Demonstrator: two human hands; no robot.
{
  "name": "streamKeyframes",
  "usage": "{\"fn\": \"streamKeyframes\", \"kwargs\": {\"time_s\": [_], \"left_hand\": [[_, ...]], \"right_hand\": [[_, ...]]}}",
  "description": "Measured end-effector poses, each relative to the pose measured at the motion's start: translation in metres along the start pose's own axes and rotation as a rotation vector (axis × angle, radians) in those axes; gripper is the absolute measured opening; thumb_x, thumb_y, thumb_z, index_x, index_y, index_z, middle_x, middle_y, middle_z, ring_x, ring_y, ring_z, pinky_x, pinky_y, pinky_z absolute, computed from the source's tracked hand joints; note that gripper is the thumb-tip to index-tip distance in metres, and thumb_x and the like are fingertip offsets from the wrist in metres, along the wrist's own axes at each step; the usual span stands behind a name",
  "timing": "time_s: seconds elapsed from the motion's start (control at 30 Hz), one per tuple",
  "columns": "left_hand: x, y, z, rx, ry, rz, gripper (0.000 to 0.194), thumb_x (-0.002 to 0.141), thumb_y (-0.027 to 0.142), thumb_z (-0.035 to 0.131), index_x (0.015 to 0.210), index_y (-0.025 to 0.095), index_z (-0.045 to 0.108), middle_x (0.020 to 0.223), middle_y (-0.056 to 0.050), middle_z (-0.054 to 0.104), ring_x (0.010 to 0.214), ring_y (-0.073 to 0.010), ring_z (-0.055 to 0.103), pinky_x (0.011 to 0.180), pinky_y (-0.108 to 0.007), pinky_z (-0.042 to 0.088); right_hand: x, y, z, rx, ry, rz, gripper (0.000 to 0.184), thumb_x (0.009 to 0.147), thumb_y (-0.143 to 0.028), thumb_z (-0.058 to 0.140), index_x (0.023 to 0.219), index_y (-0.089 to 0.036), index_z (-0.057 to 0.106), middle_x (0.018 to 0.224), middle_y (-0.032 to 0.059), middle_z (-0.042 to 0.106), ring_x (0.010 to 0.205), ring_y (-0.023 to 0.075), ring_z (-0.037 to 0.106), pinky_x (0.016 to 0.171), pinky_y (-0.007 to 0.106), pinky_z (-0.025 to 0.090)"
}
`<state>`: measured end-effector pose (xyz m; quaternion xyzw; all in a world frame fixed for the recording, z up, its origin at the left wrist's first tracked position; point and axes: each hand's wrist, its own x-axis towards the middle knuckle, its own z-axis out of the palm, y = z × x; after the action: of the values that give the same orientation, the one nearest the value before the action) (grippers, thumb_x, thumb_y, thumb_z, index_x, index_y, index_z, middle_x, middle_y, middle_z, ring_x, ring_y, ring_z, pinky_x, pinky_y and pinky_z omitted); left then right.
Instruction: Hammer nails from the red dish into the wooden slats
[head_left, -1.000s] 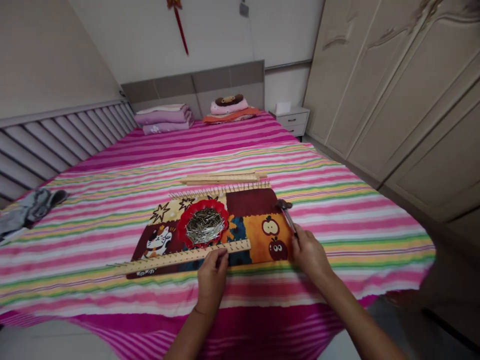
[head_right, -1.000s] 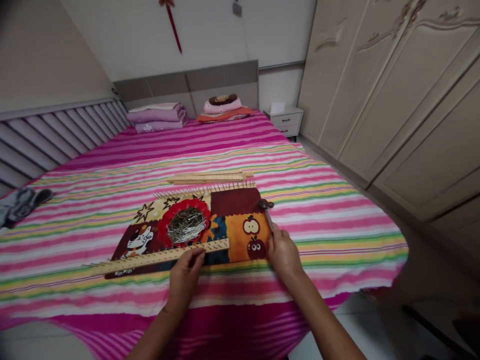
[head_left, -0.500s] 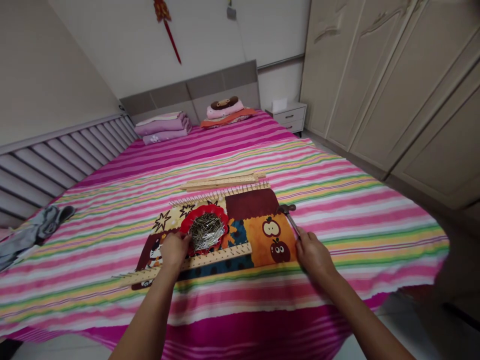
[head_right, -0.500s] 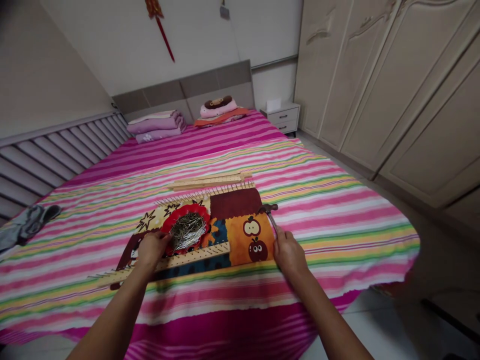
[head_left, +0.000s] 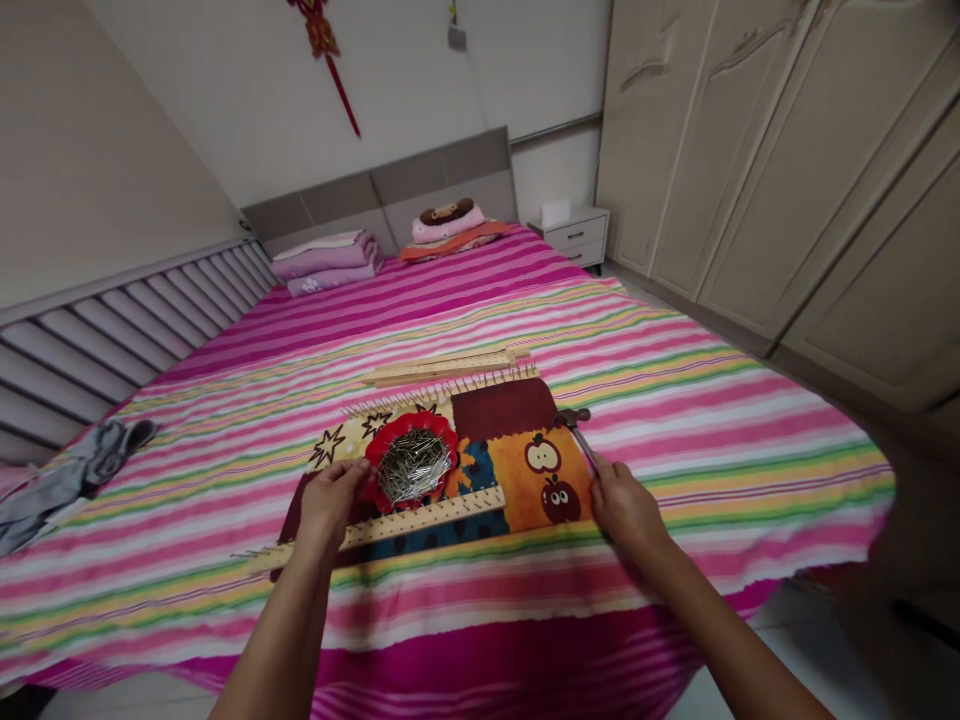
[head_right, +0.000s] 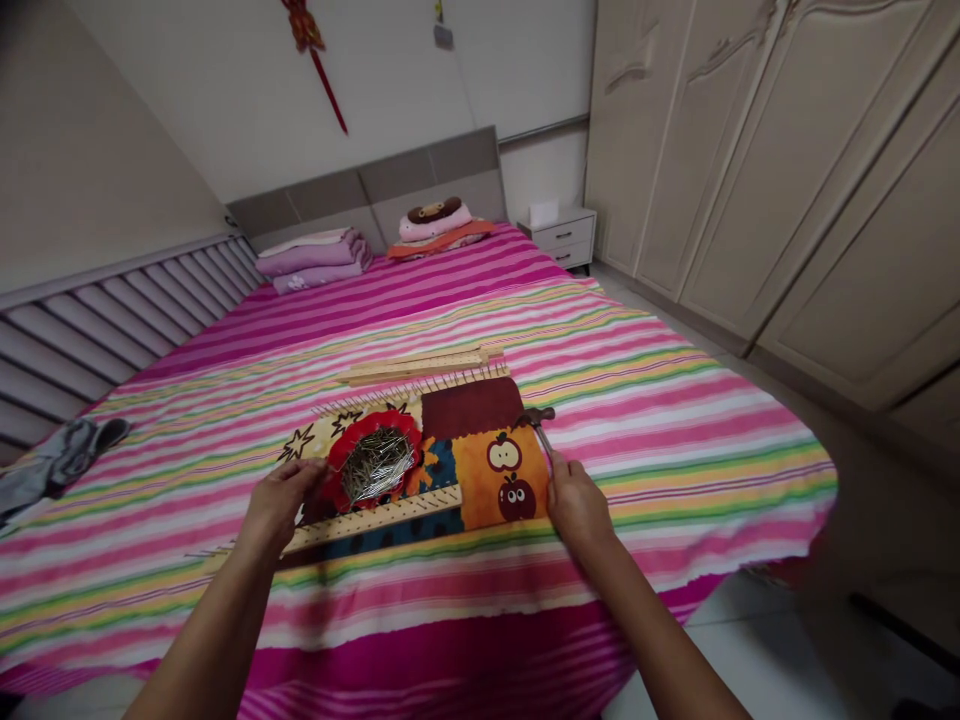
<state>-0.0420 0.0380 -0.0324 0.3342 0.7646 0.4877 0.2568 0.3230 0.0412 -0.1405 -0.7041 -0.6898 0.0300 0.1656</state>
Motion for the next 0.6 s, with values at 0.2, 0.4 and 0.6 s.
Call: {"fn": "streamKeyframes", "kwargs": {"time_s": [0.2, 0.4, 0.6], "left_hand": [[-0.034, 0.007, -0.004, -0.371, 0.008, -0.137, 0.032, 0.053, 0.014, 0.07, 0.082, 0.016, 0.058, 0.059, 0.001, 0.065, 0.048, -0.011, 0.06, 0.045, -0.02, 0.046], [-0.06, -0.009, -0.005, -0.375, -0.139, -0.253, 0.026, 0.049, 0.015, 0.071, 0.074, 0.012, 0.067, 0.061, -0.003, 0.067, 0.053, -0.0101, 0.061, 0.051, -0.02, 0.05], [-0.085, -0.024, 0.009, -0.334, -0.268, -0.239, 0.038, 0.04, 0.022, 0.082, 0.075, 0.012, 0.07, 0.066, -0.004, 0.07, 0.06, -0.0132, 0.063, 0.057, -0.024, 0.052]], "right_hand": [[0.001, -0.001, -0.001, -0.003, -0.027, 0.017, 0.039, 0.088, -0.014, 0.045, 0.125, -0.011, 0.052, 0.089, 0.0104, 0.061, 0.068, 0.0172, 0.057, 0.054, 0.025, 0.039], [0.0, -0.003, -0.005, -0.014, -0.051, 0.025, 0.04, 0.089, -0.015, 0.043, 0.128, -0.011, 0.05, 0.093, 0.0113, 0.062, 0.073, 0.0192, 0.06, 0.057, 0.026, 0.041], [-0.001, -0.005, -0.008, -0.007, -0.07, 0.036, 0.039, 0.09, -0.017, 0.042, 0.128, -0.011, 0.05, 0.096, 0.012, 0.062, 0.079, 0.0207, 0.062, 0.06, 0.026, 0.042]]}}
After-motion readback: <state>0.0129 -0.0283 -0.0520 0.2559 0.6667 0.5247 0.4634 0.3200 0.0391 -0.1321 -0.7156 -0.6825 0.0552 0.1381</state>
